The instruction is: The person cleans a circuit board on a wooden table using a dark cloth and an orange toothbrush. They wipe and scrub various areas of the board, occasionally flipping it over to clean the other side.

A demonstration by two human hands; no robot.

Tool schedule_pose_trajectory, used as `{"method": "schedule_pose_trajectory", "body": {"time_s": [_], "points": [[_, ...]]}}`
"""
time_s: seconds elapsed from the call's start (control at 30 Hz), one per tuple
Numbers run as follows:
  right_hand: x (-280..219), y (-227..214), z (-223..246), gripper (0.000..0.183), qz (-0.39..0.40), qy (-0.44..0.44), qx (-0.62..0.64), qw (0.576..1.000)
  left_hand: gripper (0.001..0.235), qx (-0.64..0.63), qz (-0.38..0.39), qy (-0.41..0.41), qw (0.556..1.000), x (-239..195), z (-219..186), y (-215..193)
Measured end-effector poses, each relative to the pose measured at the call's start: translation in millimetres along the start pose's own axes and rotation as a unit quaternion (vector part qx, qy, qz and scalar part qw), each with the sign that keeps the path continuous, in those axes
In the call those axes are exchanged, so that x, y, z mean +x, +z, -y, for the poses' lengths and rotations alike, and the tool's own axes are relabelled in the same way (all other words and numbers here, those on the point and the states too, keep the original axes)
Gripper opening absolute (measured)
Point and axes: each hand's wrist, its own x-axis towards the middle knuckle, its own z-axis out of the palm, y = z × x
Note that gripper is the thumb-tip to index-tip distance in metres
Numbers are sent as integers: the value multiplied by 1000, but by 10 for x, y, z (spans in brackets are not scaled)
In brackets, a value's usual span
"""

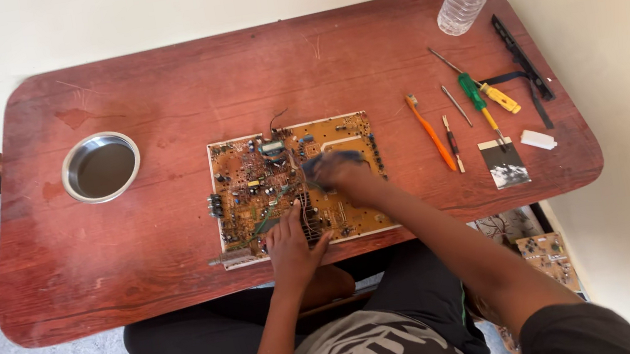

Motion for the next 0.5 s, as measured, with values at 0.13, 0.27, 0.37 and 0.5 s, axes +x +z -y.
{"method": "schedule_pose_trajectory", "body": {"time_s": [0.13, 0.27, 0.37, 0.5], "points": [[122, 15, -86, 58, -61, -139, -46, 987, 93, 13, 2, 12, 1000, 31, 38, -42], [67, 49, -210, 64, -2, -143, -21, 989, 93, 20, 1, 9, 1000, -19, 26, -14], [112, -71, -270, 49, 5, -93, 38, 995, 93, 15, -6, 15, 1000, 39, 60, -28], [52, -163, -170, 64, -20, -130, -14, 991, 92, 10, -7, 17, 1000, 16, 31, 12]]}}
